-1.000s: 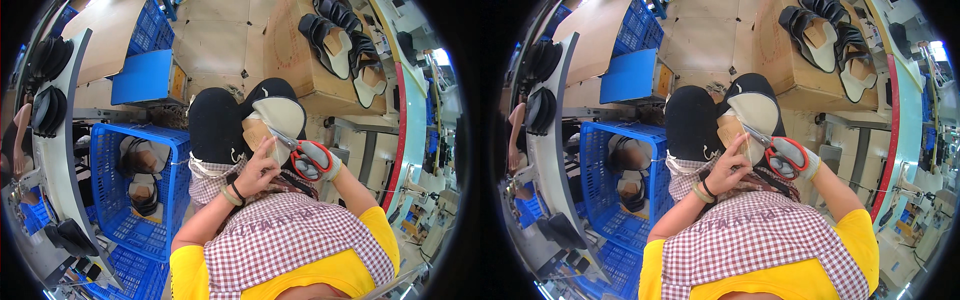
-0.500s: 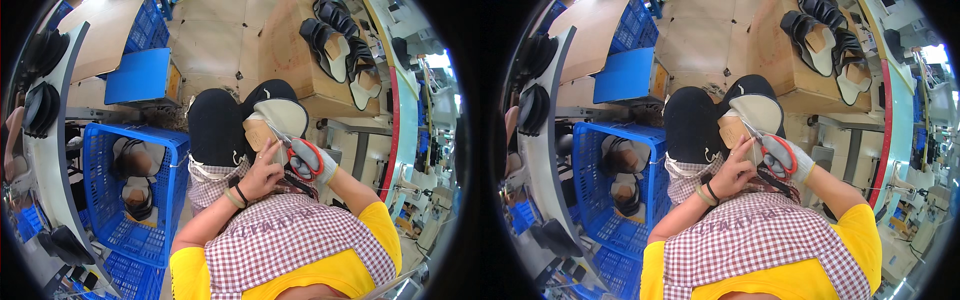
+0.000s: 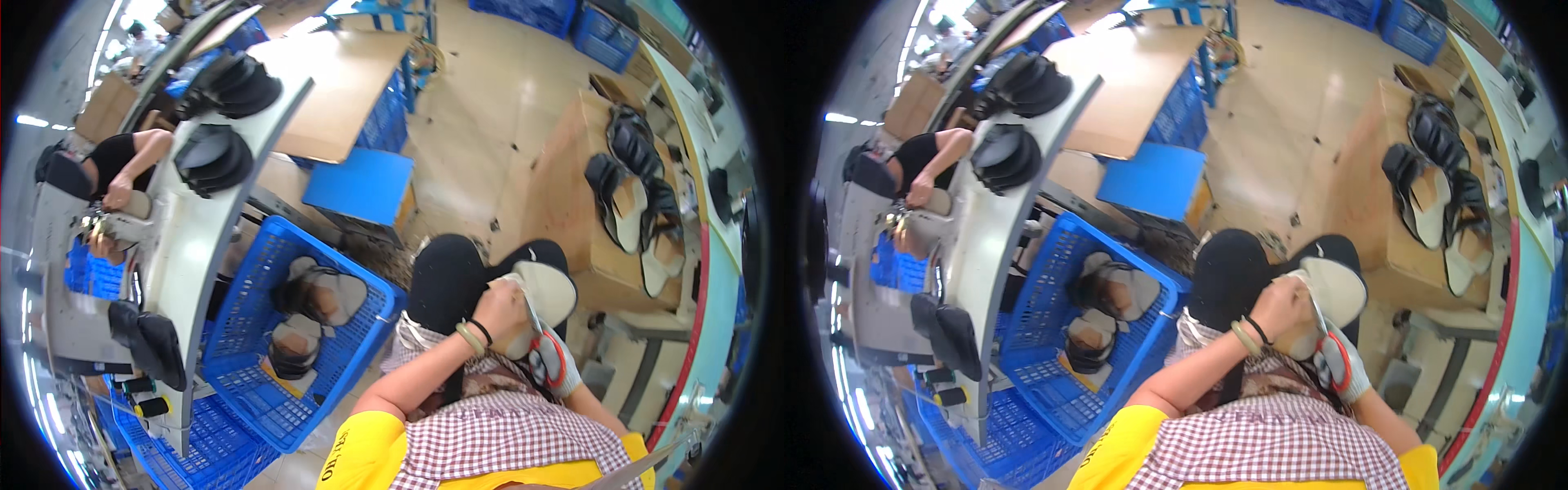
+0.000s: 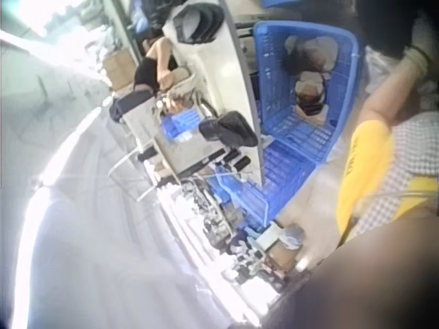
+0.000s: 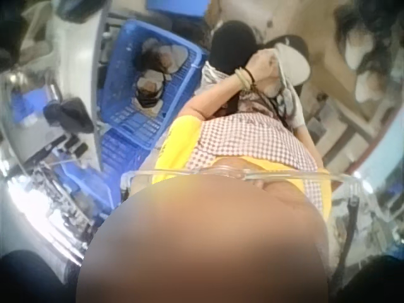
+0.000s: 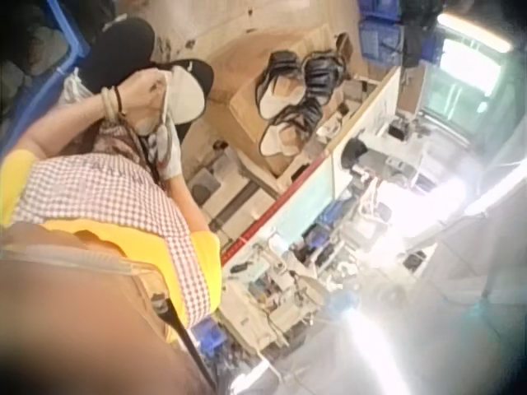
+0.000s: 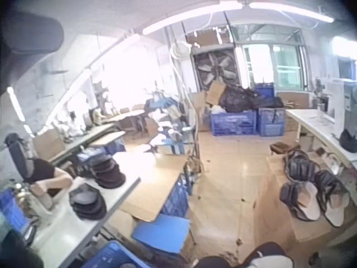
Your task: Trimming excess material from shoe soles using scissors.
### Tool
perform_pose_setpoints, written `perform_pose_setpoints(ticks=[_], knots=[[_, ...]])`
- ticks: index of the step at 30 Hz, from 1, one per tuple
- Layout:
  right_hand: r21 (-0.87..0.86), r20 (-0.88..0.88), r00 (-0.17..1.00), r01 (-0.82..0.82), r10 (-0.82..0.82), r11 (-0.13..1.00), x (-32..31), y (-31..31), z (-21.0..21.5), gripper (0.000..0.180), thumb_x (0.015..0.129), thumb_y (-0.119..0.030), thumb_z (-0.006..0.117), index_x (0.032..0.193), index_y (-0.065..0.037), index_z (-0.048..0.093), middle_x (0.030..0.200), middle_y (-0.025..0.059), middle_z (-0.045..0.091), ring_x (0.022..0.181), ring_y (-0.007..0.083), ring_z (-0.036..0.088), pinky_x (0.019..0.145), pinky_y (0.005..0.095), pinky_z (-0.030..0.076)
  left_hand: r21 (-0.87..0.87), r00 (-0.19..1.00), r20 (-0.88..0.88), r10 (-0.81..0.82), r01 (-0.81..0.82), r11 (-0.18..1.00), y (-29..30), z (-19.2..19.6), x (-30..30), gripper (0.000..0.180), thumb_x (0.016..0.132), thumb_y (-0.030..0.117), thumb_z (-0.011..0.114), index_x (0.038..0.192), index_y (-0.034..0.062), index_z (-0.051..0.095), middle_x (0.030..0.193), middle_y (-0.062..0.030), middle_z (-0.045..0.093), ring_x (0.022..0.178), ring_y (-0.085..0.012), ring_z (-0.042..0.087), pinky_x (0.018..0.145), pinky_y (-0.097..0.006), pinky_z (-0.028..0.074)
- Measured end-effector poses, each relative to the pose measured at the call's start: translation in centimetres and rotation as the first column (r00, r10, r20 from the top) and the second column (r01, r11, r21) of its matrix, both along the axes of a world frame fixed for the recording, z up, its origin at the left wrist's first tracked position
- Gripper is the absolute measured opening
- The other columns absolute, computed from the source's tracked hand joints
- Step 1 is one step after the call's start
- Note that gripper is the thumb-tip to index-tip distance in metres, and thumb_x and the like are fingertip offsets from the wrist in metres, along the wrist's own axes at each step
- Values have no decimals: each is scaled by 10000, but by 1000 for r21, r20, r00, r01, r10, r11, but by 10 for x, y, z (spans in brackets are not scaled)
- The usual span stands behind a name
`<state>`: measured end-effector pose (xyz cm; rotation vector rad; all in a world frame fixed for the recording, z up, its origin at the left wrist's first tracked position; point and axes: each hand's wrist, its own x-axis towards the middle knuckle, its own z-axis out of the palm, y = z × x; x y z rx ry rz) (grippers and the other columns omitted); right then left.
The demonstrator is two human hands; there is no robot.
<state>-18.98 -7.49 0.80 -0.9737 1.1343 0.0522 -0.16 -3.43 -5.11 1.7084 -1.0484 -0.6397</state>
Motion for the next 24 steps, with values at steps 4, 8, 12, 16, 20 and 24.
perform_pose_setpoints(ticks=[4, 8, 12, 16, 20, 24], knots=[[82, 323, 937, 114, -135, 990, -27, -2, -5, 370, 928, -489, 504, 1077, -151, 483, 604, -2, 494, 398, 90, 410, 348, 224, 337, -54, 994, 96, -43, 48, 997, -15, 32, 1, 90, 793, 63, 576, 874, 44, 610, 900, -157, 598, 847, -372, 601, 708, -440, 499], [53, 191, 968, 153, -161, 987, -23, -24, -19, 353, 926, -507, 504, 966, -157, 478, 613, 4, 518, 384, 97, 404, 331, 233, 331, -110, 983, 125, -135, 149, 983, -42, 0, 22, 99, 794, 58, 586, 892, 55, 601, 879, -137, 573, 823, -357, 604, 693, -417, 500], [76, 226, 941, 239, -250, 968, -26, -42, -31, 347, 927, -501, 510, 934, -155, 497, 624, 11, 541, 381, 90, 406, 328, 232, 331, -73, 965, 256, -48, 69, 995, -53, 0, 13, 64, 796, 72, 596, 853, 53, 619, 872, -136, 574, 801, -352, 601, 688, -395, 498], [80, 257, 939, 213, -227, 974, -30, -55, -37, 367, 916, -526, 515, 936, -160, 515, 615, 10, 536, 373, 95, 397, 333, 224, 330, -166, 947, 315, -67, 124, 978, -66, -3, 27, 87, 809, 83, 609, 875, 31, 628, 799, -108, 592, 710, -281, 623, 623, -354, 500], [126, 345, 911, 194, -226, 973, -38, -73, -51, 398, 925, -545, 478, 934, -149, 523, 612, 7, 547, 363, 94, 398, 333, 225, 342, 189, 890, -396, -227, 320, 928, -82, 12, 35, 189, 826, 156, 654, 870, -27, 658, 685, -59, 619, 615, -123, 587, 572, -294, 481], [105, 338, 902, 247, -268, 963, -25, -74, -35, 421, 936, -540, 455, 888, -130, 536, 575, 10, 532, 333, 99, 384, 303, 234, 322, 77, 992, -124, -36, 46, 996, -77, 6, 22, 157, 811, 145, 652, 885, 6, 660, 744, -95, 629, 676, -184, 611, 606, -323, 494]])
